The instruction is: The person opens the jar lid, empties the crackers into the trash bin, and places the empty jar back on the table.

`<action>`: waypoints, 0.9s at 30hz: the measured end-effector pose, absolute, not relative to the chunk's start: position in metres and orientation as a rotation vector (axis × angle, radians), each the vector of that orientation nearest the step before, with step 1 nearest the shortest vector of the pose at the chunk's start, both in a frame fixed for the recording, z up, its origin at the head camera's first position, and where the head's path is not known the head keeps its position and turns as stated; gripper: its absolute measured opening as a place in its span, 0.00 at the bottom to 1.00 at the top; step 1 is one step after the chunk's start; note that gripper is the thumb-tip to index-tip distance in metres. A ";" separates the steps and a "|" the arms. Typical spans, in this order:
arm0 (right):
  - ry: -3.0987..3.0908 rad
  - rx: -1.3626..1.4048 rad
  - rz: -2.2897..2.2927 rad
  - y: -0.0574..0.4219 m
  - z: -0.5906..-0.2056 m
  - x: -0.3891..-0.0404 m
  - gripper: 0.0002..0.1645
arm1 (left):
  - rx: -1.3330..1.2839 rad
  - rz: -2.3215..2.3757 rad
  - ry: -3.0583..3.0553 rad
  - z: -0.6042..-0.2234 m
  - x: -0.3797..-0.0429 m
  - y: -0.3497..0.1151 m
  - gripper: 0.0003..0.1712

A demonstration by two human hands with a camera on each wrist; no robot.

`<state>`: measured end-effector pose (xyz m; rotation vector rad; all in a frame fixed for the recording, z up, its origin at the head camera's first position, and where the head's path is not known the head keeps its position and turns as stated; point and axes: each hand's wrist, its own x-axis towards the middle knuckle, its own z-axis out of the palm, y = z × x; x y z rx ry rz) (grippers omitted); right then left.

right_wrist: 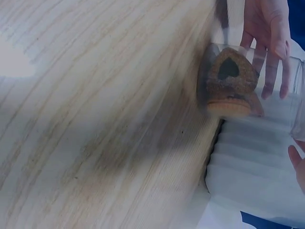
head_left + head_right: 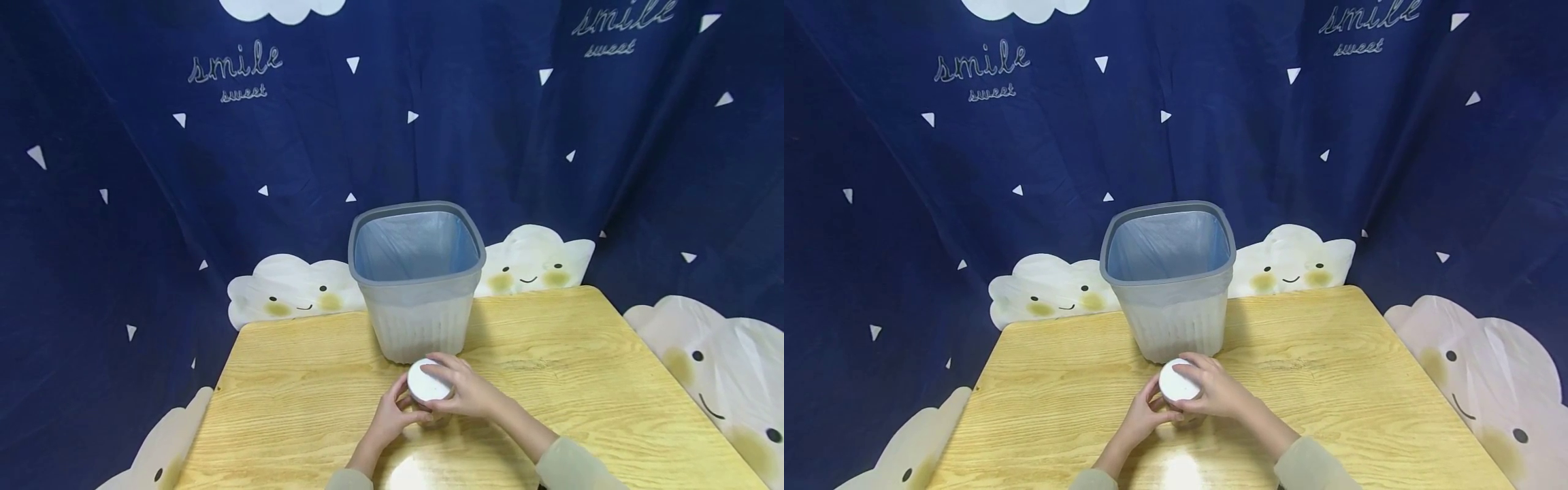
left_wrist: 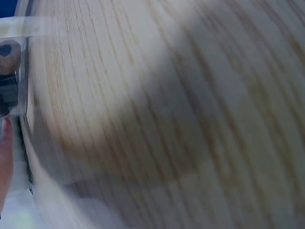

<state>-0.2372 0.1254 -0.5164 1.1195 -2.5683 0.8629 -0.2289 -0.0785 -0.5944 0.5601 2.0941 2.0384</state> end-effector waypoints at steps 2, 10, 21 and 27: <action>-2.565 1.151 0.866 0.127 -0.516 -0.239 0.36 | 0.560 2.036 2.100 -0.595 -0.229 -0.078 0.50; -2.581 1.253 0.877 0.132 -0.513 -0.248 0.35 | 0.567 2.025 2.107 -0.595 -0.229 -0.079 0.50; -2.623 1.289 0.912 0.133 -0.510 -0.254 0.36 | 0.544 1.981 2.180 -0.591 -0.229 -0.078 0.49; -2.594 1.359 0.978 0.133 -0.509 -0.259 0.36 | 0.529 1.987 2.159 -0.583 -0.226 -0.079 0.49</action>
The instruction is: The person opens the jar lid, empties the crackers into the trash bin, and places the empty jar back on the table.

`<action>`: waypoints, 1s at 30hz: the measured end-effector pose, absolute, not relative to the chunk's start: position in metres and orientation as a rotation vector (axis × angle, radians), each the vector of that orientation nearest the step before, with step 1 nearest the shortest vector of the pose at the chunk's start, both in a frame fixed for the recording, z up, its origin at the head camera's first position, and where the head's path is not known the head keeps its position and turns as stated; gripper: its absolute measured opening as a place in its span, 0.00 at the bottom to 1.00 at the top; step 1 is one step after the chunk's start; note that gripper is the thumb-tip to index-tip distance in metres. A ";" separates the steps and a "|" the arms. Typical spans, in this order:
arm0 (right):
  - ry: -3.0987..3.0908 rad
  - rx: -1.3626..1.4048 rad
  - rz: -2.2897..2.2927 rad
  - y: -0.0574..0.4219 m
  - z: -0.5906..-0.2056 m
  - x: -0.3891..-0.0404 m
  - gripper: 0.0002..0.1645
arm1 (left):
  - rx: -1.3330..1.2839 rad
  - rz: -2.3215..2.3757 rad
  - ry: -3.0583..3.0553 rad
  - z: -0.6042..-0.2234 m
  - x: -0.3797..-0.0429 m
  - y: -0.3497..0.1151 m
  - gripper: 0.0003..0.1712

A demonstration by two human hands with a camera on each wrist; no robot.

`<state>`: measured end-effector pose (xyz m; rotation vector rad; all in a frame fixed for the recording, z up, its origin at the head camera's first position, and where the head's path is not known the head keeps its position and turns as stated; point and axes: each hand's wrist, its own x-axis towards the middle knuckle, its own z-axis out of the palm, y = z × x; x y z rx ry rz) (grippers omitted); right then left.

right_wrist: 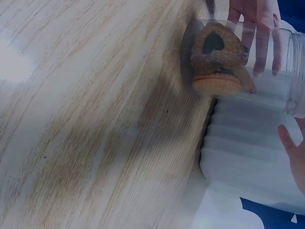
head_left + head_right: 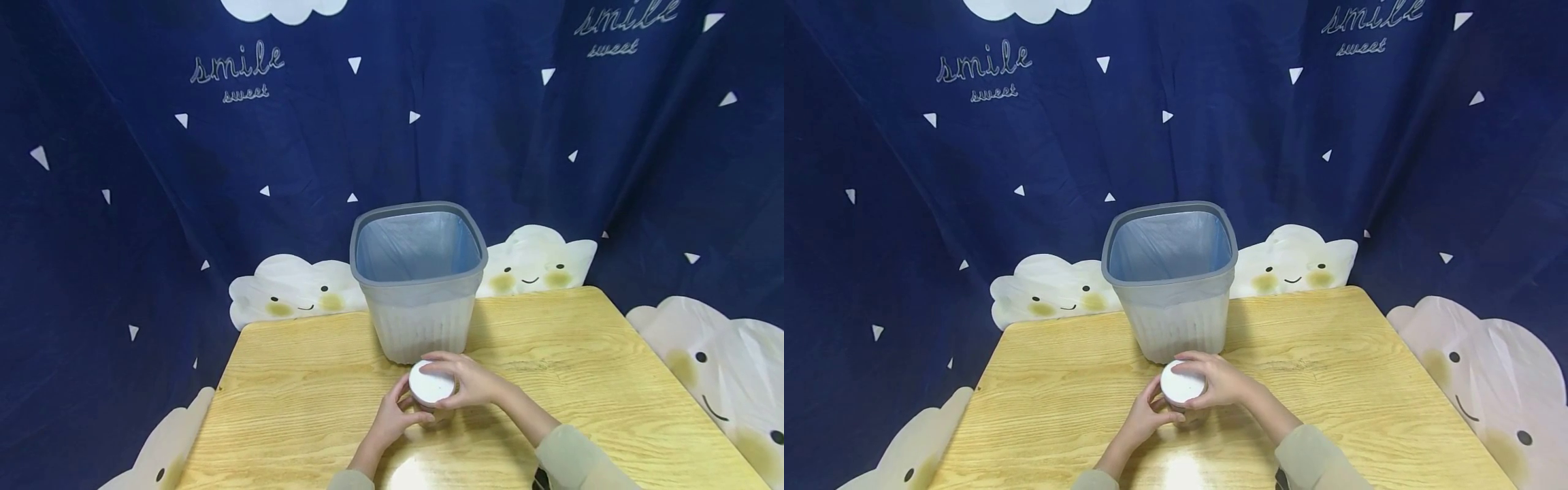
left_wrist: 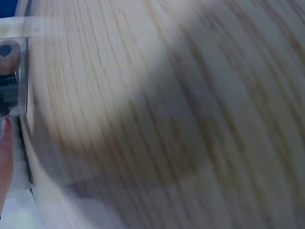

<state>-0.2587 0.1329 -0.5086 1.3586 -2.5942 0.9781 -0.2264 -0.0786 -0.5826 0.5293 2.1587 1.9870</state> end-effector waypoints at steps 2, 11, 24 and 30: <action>-2.572 1.389 0.993 0.133 -0.508 -0.260 0.36 | 0.535 1.976 2.179 -0.589 -0.229 -0.079 0.49; -2.568 1.459 1.004 0.134 -0.507 -0.264 0.36 | 0.552 1.968 2.190 -0.592 -0.229 -0.079 0.49; -2.642 1.487 0.996 0.135 -0.501 -0.264 0.38 | 0.551 1.970 2.178 -0.591 -0.229 -0.079 0.49; -2.621 1.465 0.912 0.135 -0.500 -0.260 0.37 | 0.544 1.967 2.182 -0.591 -0.229 -0.079 0.49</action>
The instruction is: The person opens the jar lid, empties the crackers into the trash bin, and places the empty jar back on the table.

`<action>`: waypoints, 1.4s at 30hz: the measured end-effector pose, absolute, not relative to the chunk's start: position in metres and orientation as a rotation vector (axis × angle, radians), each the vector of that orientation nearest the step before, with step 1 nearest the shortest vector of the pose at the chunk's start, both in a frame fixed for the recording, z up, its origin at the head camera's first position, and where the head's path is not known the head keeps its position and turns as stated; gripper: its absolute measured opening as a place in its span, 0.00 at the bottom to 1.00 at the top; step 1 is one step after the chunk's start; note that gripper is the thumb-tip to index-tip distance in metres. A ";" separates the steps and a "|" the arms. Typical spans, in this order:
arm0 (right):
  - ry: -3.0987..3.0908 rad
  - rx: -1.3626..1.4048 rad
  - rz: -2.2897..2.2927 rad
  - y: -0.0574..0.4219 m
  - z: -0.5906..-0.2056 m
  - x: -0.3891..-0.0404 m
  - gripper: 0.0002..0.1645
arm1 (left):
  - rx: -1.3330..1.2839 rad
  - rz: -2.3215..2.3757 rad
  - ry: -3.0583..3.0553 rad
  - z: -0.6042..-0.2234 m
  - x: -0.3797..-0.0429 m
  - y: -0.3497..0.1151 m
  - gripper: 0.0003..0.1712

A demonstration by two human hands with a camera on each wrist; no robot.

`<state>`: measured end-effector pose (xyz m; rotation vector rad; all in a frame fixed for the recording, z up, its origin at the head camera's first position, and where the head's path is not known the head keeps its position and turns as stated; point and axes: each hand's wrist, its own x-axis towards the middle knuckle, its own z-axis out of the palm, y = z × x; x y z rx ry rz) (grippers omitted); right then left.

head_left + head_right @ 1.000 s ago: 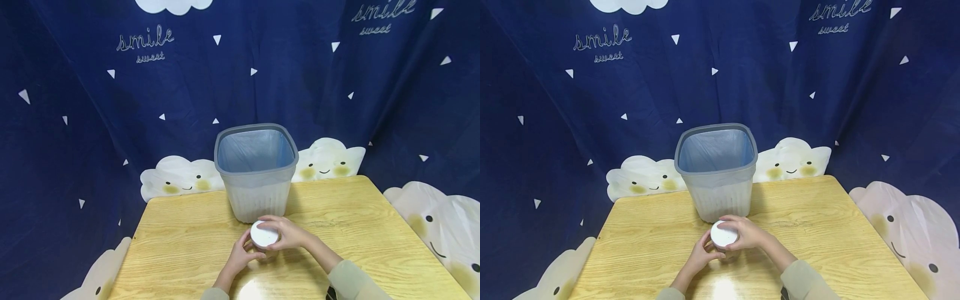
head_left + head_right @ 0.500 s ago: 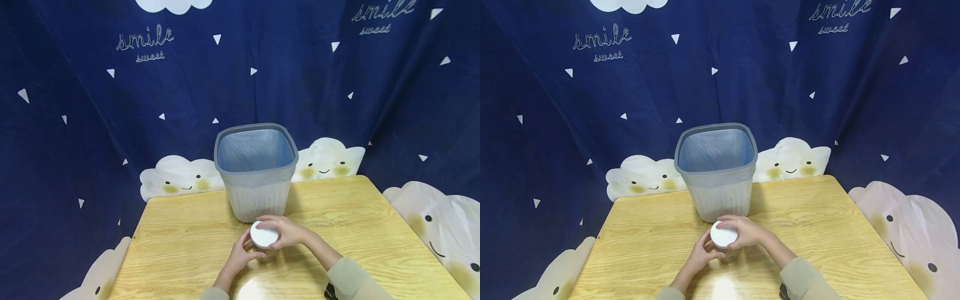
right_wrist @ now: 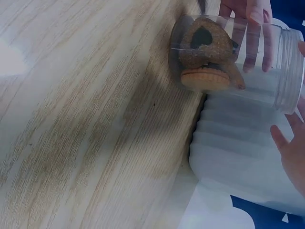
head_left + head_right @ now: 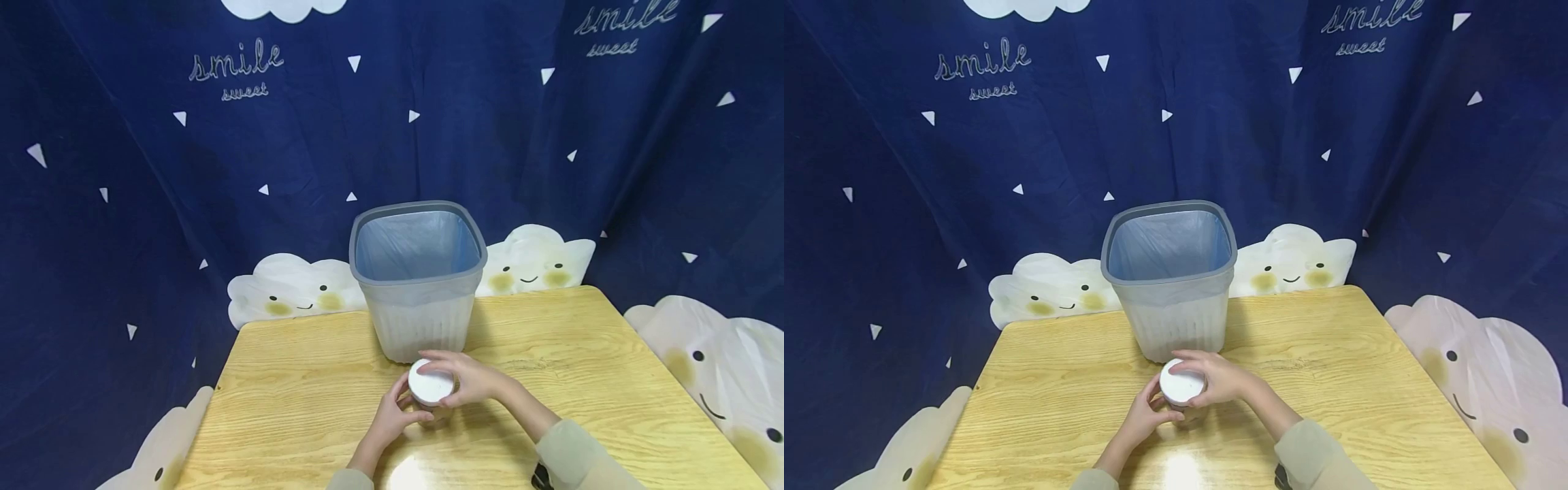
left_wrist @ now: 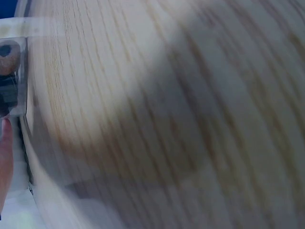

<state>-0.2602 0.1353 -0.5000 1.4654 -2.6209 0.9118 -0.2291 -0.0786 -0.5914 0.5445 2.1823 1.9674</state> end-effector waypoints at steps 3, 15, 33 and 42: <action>-2.630 1.407 0.842 0.134 -0.498 -0.254 0.36 | 0.548 1.962 2.182 -0.591 -0.229 -0.079 0.49; -2.595 0.981 0.532 0.112 -0.504 -0.227 0.39 | 0.514 1.990 2.138 -0.592 -0.229 -0.079 0.49; -2.559 0.689 0.638 0.097 -0.515 -0.215 0.37 | 0.489 1.994 2.185 -0.565 -0.219 -0.079 0.45; -2.524 0.711 0.666 0.098 -0.517 -0.217 0.35 | 0.489 2.002 2.196 -0.566 -0.220 -0.078 0.45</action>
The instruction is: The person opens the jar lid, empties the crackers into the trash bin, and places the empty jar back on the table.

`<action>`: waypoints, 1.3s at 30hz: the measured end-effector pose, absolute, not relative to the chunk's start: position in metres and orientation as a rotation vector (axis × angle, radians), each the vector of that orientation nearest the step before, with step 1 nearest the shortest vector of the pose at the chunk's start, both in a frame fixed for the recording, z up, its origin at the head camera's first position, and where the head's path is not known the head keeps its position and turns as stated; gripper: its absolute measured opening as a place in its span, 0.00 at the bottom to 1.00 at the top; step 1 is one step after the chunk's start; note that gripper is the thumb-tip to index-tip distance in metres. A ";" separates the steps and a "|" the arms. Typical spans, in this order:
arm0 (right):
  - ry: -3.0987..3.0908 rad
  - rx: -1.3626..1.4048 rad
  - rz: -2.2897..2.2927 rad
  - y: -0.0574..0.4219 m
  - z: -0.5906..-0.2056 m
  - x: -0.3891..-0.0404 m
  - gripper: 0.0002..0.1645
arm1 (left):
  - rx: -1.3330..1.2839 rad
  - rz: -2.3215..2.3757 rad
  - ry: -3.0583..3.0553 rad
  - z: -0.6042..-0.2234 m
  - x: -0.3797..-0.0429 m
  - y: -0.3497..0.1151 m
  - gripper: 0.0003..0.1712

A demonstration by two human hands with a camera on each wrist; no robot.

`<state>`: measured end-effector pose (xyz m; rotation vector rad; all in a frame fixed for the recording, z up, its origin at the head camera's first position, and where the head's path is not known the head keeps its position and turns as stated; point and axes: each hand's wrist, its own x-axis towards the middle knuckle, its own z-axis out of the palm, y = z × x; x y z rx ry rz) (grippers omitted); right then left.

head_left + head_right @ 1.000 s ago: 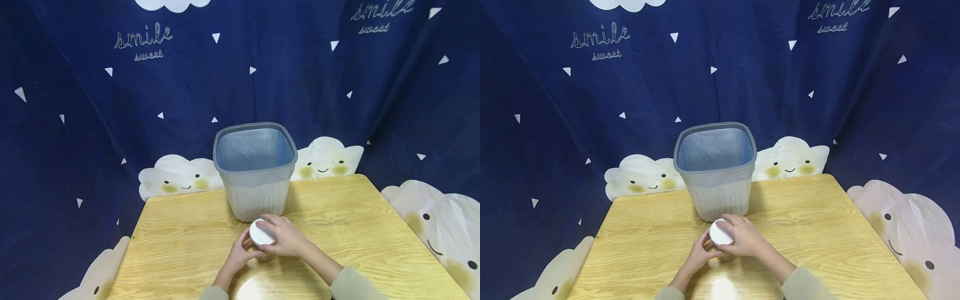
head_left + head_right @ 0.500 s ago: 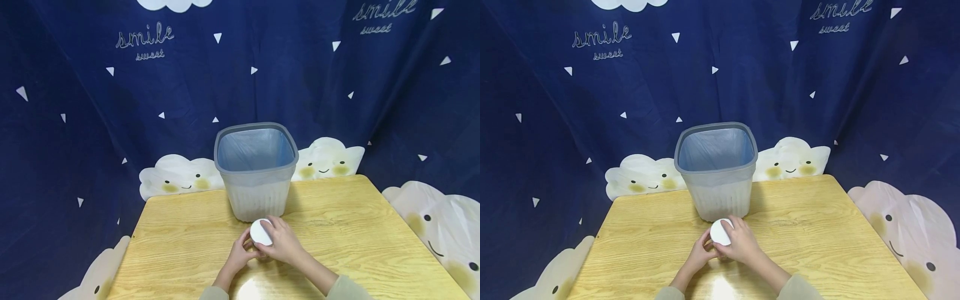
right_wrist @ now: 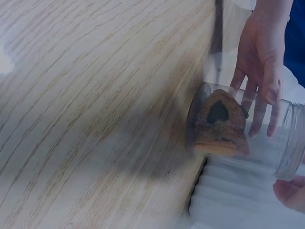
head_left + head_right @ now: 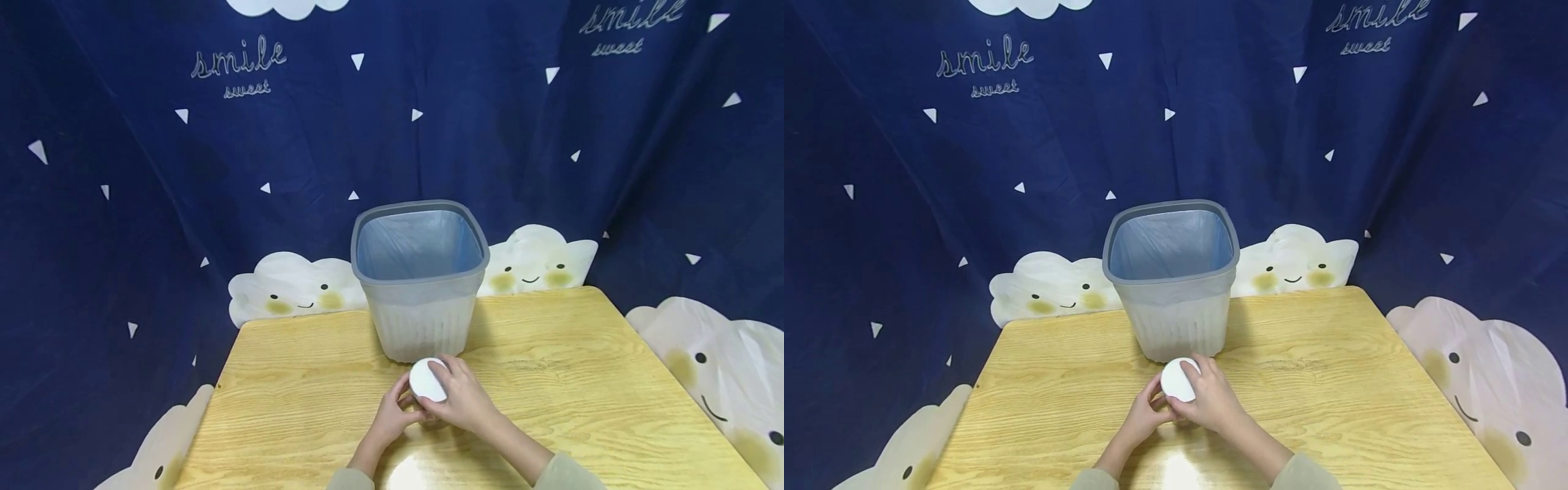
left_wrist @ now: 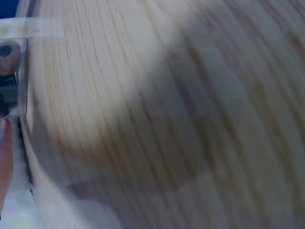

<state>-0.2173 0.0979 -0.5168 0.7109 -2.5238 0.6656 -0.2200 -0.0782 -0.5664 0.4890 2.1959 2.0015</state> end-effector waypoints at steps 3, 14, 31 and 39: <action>-2.519 0.730 0.677 0.099 -0.517 -0.219 0.36 | 0.487 1.991 2.202 -0.565 -0.220 -0.078 0.46; -2.565 0.860 0.745 0.107 -0.515 -0.225 0.37 | 0.529 2.000 2.162 -0.582 -0.226 -0.079 0.48; -2.630 1.022 0.772 0.117 -0.506 -0.234 0.36 | 0.541 1.963 2.206 -0.597 -0.231 -0.079 0.49; -2.624 1.098 0.760 0.121 -0.502 -0.238 0.37 | 0.514 1.964 2.200 -0.596 -0.230 -0.079 0.50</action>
